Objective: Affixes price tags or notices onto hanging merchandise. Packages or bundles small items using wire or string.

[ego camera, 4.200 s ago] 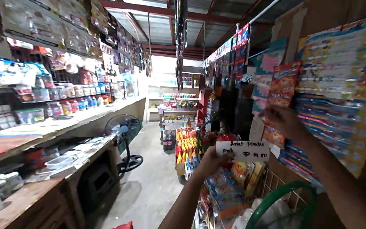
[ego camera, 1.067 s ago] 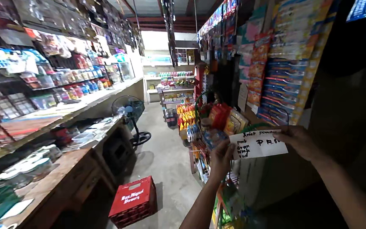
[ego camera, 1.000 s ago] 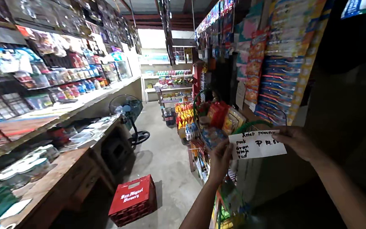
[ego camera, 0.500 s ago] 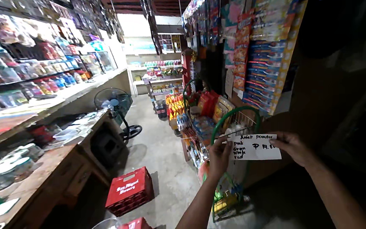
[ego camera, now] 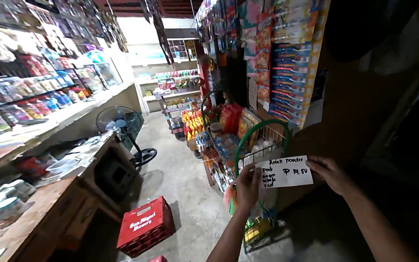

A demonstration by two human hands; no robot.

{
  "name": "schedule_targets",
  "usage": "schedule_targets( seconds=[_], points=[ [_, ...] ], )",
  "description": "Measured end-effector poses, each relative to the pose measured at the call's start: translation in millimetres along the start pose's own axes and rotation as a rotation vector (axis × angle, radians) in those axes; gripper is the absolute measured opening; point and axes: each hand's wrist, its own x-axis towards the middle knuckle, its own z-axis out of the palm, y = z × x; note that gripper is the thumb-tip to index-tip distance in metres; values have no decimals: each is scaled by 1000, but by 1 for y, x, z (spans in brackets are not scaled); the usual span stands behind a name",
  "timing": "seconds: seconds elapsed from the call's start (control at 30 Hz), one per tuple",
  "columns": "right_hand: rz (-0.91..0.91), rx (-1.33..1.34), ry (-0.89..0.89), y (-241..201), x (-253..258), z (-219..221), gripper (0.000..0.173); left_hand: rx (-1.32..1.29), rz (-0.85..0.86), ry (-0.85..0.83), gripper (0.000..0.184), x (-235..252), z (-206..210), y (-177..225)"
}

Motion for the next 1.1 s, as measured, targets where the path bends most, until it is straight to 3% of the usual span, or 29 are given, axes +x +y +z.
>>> schedule_targets(
  seconds=[0.33,0.63,0.8,0.87,0.97,1.1],
  points=[
    [-31,56,26,18,-1,-4,16,39,5,-19,19,1,1,-8],
    [-200,-73,76,12,3,6,18,13,27,-65,20,0,0,-10],
    [-374,-265,274,10,-2,25,17,85,228,-22,18,-6,0,-9],
    [-374,-202,224,12,-2,23,18,103,269,24,17,-6,-1,-7],
    [-167,-109,-12,15,-4,13,23,78,194,68,17,-4,-5,-5],
    [-109,-105,38,18,-8,20,7,-78,-91,-66,31,-6,-10,-1]
  ],
)
